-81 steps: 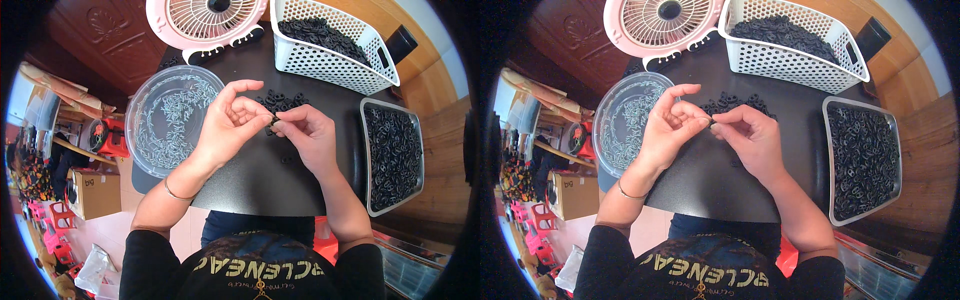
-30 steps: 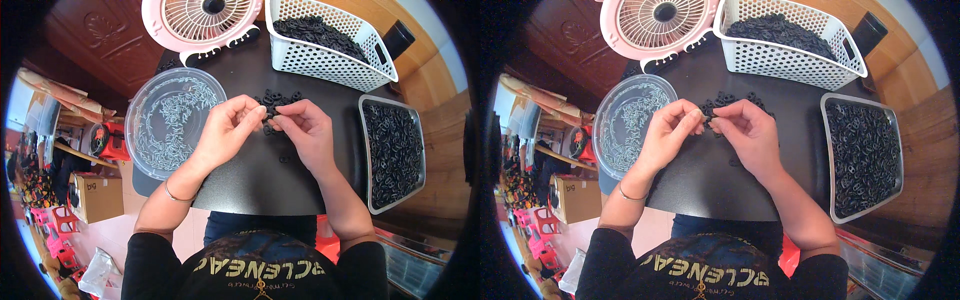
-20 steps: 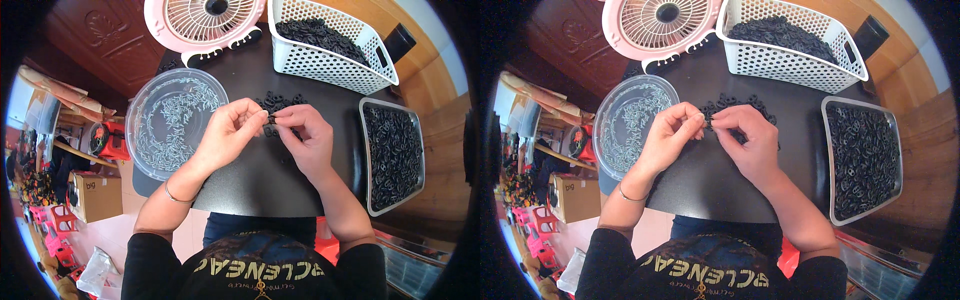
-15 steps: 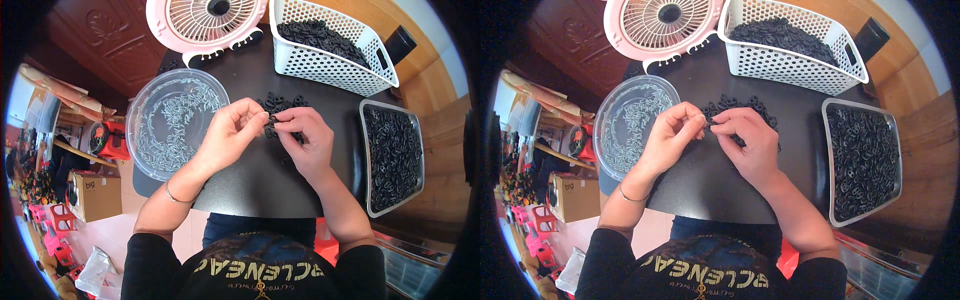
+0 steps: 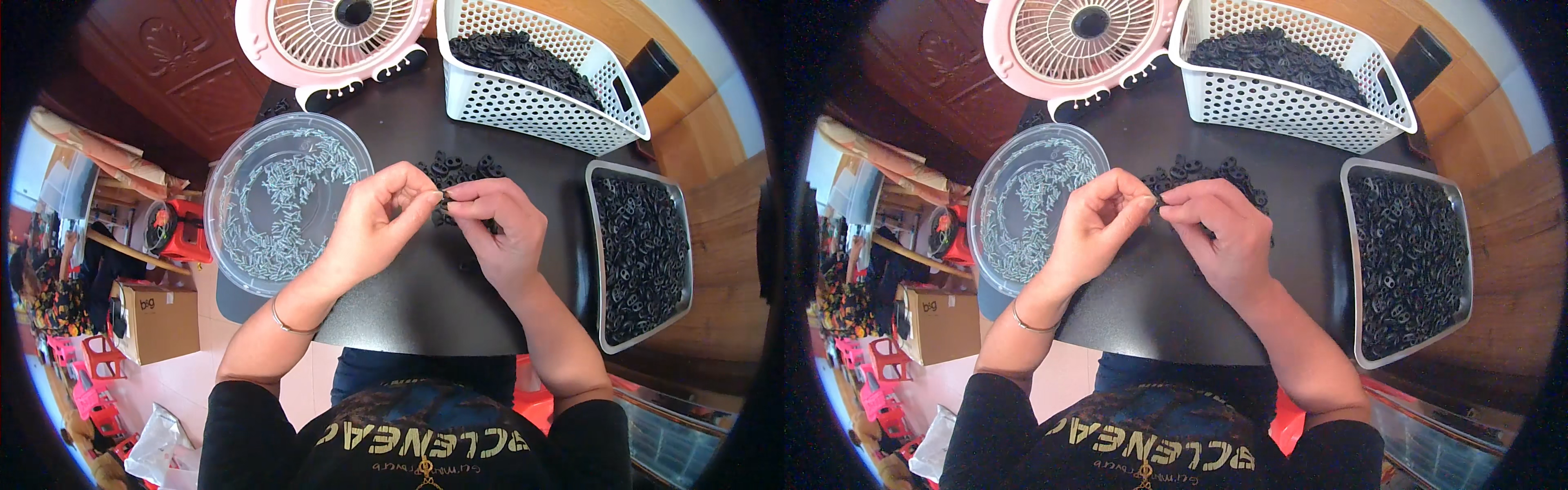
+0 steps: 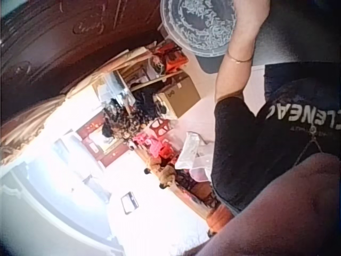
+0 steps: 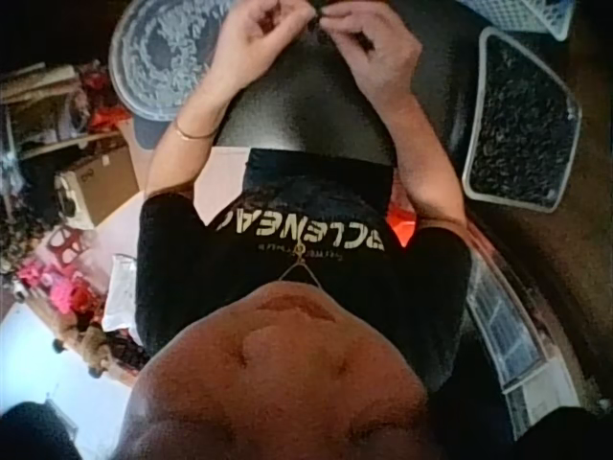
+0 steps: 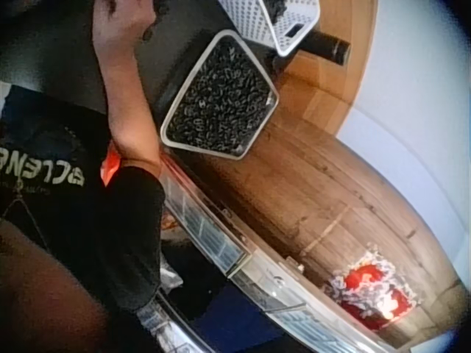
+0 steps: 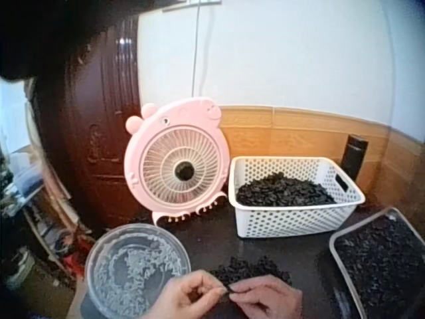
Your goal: The person sits at a table and assembles small hardware components by hand. They pick up black plastic rings and silver screws, insert the screws into the rings, and place the assembled units into a clear plastic container.
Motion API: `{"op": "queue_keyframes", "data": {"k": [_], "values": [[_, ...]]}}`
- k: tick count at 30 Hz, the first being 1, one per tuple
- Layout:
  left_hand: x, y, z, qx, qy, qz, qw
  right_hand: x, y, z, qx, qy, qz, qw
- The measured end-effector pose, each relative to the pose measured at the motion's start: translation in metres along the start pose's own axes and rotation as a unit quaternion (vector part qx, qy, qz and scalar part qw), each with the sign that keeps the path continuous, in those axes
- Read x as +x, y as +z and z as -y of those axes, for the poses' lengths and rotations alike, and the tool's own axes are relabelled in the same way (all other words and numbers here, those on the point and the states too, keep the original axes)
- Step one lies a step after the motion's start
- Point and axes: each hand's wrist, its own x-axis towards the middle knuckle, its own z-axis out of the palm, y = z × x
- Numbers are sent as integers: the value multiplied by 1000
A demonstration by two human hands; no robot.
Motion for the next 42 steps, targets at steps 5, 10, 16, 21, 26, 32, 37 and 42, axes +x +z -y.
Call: {"op": "queue_keyframes", "data": {"k": [5, 10, 16, 21, 26, 32, 37, 42], "values": [[0, 8, -12, 15, -42, -11, 999, 1, 1, -3, 147, 154, -70, 975], [-3, 24, 1, 263, 209, 106, 936, 10, -13, -13, 203, 206, -89, 953], [-13, 36, 13, 311, 167, 201, 914, 9, -13, -14, 237, 229, -68, 942], [-14, 31, 11, 309, 160, 182, 920, 7, -12, -15, 241, 245, -41, 938], [-14, 29, 11, 389, 178, 168, 888, 15, -16, -6, 231, 268, -29, 935], [-9, 24, -1, 278, 142, 144, 939, 24, -17, 2, 242, 248, -18, 938], [-1, 6, -7, -161, -152, 60, 973, 11, -17, -8, 275, 295, -30, 915], [5, 0, -3, -361, -167, 1, 918, 10, -16, -4, 306, 291, 4, 906]]}}
